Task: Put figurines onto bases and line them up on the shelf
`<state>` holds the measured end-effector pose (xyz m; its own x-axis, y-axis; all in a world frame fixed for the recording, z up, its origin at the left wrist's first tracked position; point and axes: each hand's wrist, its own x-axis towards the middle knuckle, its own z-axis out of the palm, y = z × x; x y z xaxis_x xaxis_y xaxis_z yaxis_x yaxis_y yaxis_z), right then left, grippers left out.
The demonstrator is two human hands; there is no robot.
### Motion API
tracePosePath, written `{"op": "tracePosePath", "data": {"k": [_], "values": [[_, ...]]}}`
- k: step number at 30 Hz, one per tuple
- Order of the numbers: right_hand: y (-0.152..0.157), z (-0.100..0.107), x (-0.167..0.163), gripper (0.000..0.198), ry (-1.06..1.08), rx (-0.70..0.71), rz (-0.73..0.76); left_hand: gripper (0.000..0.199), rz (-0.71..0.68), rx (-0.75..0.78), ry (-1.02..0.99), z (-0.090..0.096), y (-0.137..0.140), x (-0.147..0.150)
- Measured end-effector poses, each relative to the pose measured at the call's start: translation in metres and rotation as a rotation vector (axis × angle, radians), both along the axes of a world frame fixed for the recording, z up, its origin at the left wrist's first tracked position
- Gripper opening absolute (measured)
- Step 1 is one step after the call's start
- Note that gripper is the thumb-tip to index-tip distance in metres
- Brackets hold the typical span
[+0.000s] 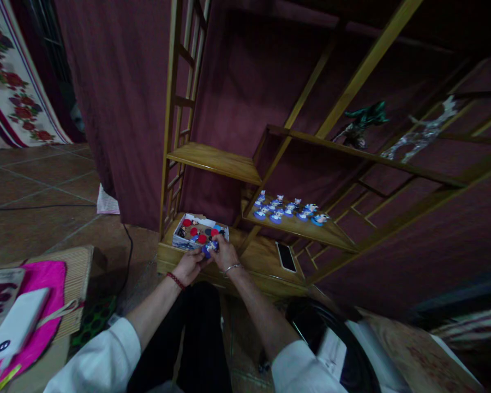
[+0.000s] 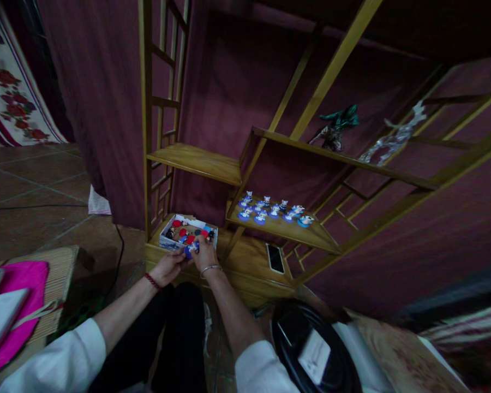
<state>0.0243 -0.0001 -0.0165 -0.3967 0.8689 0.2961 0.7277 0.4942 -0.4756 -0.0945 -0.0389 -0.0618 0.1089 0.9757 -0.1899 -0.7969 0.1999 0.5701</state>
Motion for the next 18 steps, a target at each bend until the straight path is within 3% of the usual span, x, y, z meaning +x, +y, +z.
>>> {"op": "tracePosePath", "data": {"k": [7, 18], "values": [[-0.0031, 0.0037, -0.0014, 0.022, 0.003, -0.103, -0.160, 0.023, 0.001, 0.035, 0.011, 0.0026, -0.0015, 0.0014], [-0.0019, 0.0055, -0.0029, 0.021, 0.012, -0.175, -0.270, 0.029, 0.025, 0.026, 0.004, 0.0076, -0.0050, 0.0049]]}}
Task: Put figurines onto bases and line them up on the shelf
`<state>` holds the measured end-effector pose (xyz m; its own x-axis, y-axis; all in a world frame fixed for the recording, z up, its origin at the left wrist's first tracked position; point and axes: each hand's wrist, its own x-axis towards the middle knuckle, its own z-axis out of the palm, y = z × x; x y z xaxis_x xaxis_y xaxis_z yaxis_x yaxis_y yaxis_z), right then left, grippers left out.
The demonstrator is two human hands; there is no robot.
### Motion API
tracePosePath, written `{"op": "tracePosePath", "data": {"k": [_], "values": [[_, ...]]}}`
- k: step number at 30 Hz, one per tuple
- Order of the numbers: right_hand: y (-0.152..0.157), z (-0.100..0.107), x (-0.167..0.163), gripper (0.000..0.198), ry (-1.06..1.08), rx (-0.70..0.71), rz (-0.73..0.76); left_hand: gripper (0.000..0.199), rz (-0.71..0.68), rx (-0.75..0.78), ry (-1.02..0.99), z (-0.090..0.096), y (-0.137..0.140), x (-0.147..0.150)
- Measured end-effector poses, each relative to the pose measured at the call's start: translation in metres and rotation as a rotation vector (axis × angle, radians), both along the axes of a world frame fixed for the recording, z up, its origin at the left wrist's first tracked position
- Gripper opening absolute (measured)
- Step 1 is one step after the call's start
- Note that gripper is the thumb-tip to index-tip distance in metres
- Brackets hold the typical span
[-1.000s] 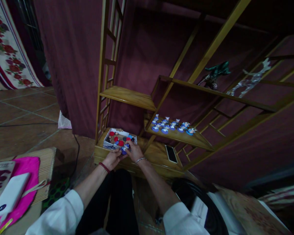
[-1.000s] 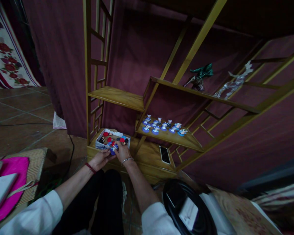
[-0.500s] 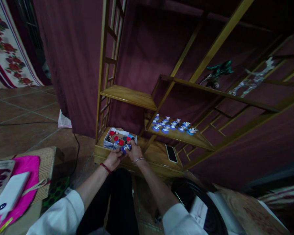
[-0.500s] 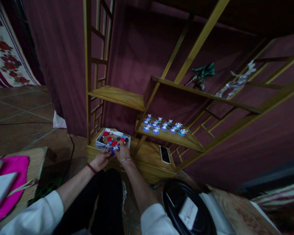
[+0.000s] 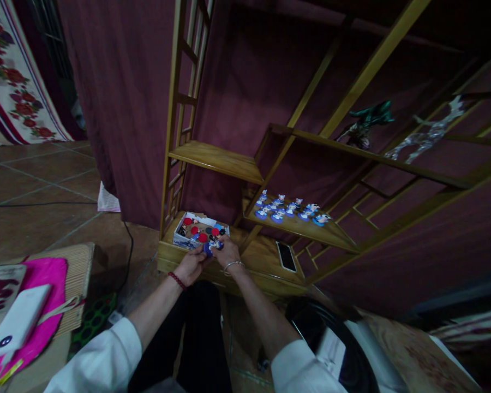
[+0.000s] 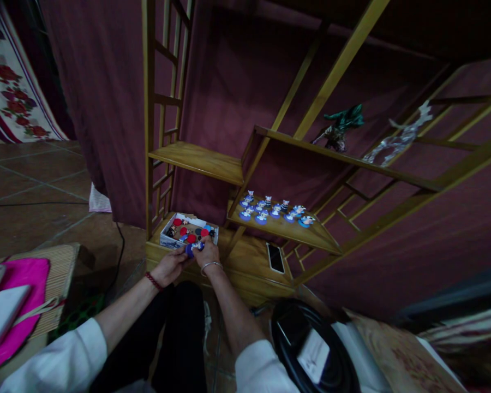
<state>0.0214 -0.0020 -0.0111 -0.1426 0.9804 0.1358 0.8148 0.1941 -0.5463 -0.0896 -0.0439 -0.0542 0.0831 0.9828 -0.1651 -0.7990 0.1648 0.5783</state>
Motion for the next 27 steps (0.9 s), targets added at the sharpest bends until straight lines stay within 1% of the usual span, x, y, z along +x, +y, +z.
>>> {"op": "tracePosePath", "data": {"k": [4, 10, 18, 27], "values": [[-0.0001, 0.0007, 0.0003, 0.023, 0.020, -0.025, -0.015, 0.029, 0.008, -0.011, -0.014, -0.0003, 0.0006, -0.0017], [-0.0004, 0.0008, -0.0001, 0.025, 0.033, -0.021, 0.044, 0.028, 0.003, 0.013, -0.044, -0.0042, 0.0027, -0.0045], [-0.0028, 0.0011, 0.0009, 0.027, 0.070, -0.012, 0.093, 0.027, -0.006, 0.004, -0.064, -0.0052, 0.0011, -0.0068], [-0.0050, 0.0012, -0.0010, 0.025, 0.020, 0.117, 0.201, 0.023, -0.024, 0.049, -0.030, -0.0033, 0.0002, -0.0088]]}}
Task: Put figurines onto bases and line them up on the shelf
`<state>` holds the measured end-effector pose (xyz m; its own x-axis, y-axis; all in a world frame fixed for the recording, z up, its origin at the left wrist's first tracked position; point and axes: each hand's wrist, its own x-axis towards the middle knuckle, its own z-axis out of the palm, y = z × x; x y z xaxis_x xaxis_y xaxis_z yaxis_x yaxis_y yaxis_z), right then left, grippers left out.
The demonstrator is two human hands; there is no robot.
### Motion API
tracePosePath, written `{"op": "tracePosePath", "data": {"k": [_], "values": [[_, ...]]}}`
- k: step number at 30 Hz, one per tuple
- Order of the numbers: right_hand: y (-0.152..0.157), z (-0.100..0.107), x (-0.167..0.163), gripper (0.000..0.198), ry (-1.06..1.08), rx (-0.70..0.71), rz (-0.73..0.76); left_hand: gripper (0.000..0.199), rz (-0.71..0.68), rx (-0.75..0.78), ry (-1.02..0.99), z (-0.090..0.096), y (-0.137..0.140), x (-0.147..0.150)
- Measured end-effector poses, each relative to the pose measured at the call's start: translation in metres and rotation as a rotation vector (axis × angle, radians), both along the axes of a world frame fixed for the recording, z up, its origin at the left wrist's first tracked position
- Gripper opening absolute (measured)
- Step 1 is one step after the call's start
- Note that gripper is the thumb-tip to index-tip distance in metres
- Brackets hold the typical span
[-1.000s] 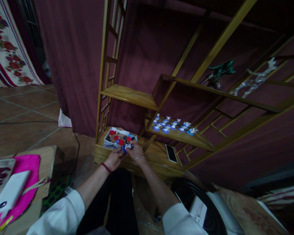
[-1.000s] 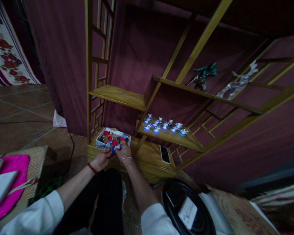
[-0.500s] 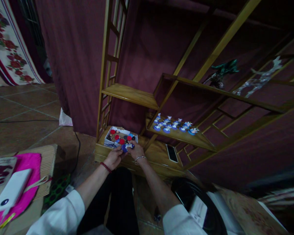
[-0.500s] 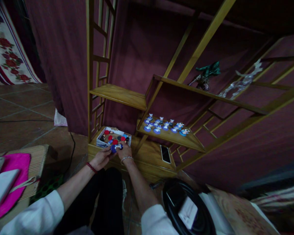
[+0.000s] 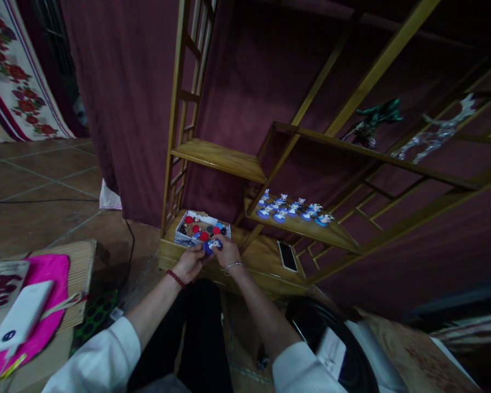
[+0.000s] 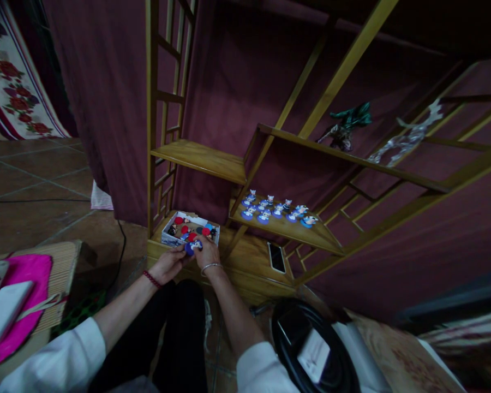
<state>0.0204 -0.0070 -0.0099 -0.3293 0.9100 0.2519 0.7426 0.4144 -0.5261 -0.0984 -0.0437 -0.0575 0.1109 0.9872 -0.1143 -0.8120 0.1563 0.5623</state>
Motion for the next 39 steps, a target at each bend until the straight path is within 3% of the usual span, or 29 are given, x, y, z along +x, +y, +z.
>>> {"op": "tracePosePath", "data": {"k": [22, 39], "values": [[-0.001, 0.013, 0.001, 0.024, -0.371, 0.268, 0.361, 0.025, -0.034, 0.064, -0.072, 0.003, -0.005, -0.002], [0.007, 0.020, 0.005, 0.027, -0.436, 0.326, 0.569, 0.031, -0.086, 0.074, -0.108, 0.005, -0.010, -0.008]]}}
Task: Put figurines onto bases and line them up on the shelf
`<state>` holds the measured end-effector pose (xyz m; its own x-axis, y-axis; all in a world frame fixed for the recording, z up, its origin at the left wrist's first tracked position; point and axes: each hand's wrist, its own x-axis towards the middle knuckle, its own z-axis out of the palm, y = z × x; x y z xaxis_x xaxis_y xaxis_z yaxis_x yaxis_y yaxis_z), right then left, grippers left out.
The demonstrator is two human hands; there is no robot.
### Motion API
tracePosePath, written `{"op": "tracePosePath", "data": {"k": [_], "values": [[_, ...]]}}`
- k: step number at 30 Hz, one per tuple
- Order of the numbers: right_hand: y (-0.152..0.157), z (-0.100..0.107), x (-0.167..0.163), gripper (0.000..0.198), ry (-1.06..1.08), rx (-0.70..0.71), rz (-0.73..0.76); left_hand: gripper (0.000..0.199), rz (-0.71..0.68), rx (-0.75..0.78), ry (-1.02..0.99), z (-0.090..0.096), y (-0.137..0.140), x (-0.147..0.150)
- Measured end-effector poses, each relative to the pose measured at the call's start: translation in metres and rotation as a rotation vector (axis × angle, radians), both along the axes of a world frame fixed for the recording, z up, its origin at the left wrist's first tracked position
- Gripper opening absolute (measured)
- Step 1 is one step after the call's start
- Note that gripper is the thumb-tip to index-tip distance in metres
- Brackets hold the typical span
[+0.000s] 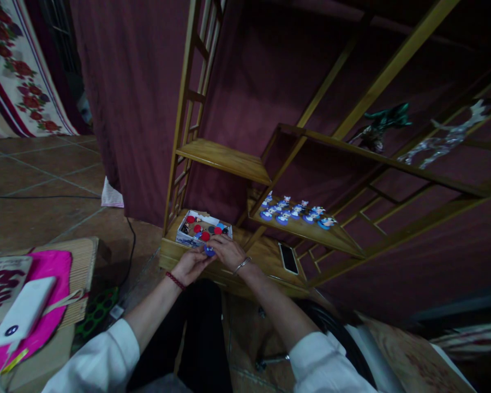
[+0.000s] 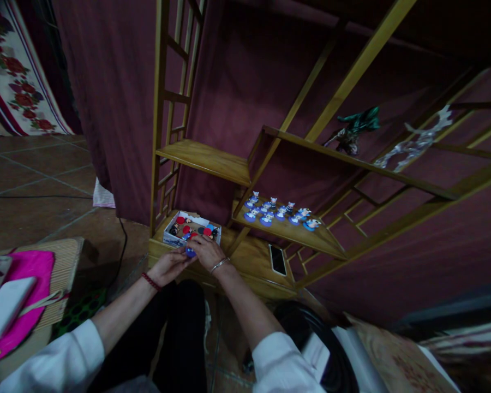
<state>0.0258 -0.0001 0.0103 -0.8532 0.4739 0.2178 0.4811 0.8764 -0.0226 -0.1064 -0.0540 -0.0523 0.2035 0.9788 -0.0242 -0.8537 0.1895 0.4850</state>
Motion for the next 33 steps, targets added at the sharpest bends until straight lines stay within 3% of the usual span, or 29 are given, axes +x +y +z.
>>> {"op": "tracePosePath", "data": {"k": [16, 24, 33], "values": [[0.006, 0.014, 0.005, 0.026, -0.111, 0.018, 0.192, 0.036, -0.070, 0.032, 0.007, 0.008, -0.005, -0.003], [0.004, 0.013, 0.003, 0.024, -0.172, 0.065, 0.153, 0.039, -0.057, 0.043, 0.004, 0.003, -0.003, -0.002], [0.004, 0.009, 0.000, 0.023, -0.095, -0.043, 0.074, 0.042, -0.040, 0.015, -0.009, 0.003, -0.005, 0.000]]}}
